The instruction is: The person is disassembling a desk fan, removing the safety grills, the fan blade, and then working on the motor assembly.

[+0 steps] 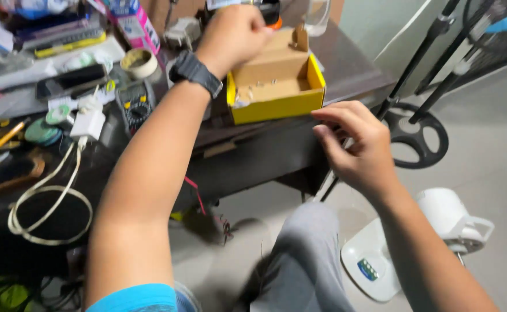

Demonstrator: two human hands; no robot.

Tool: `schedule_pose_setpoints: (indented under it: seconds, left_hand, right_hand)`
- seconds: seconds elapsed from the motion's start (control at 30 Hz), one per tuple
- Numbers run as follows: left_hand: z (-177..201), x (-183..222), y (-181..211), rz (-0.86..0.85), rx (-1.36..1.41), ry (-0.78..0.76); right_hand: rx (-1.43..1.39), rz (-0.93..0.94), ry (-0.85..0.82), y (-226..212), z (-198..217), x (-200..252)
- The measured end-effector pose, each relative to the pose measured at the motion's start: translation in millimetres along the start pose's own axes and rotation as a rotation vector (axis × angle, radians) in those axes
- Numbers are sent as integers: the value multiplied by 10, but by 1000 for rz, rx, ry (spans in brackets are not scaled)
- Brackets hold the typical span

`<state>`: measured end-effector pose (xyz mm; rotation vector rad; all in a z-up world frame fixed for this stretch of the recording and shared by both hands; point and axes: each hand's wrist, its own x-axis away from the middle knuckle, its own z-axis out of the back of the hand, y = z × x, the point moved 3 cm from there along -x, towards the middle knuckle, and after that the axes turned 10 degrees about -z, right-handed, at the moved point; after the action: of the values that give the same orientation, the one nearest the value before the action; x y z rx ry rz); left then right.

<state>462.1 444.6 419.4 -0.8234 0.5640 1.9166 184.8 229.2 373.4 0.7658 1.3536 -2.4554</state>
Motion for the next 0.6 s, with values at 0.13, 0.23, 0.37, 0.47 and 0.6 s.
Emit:
schedule_pose_setpoints:
  seconds: [0.13,0.23,0.37,0.47,0.6]
  left_hand:
    - [-469,-17,-1679,609,-208,-17]
    - [-664,81,-2284,935,-127,0]
    - [-788,43,-2515,956,-137,-96]
    - [-884,94,-2551,1098,58,-23]
    - [-772,-62,-2223,1221,76,-109]
  right_hand:
    - [312,306,147,162,-261,-382]
    - [399,439,265,270,-400,-519]
    - [498,433,286,290,-405,-542]
    - [518,411,279,379,-417,-553]
    - [544,374,257,370,-360,-581]
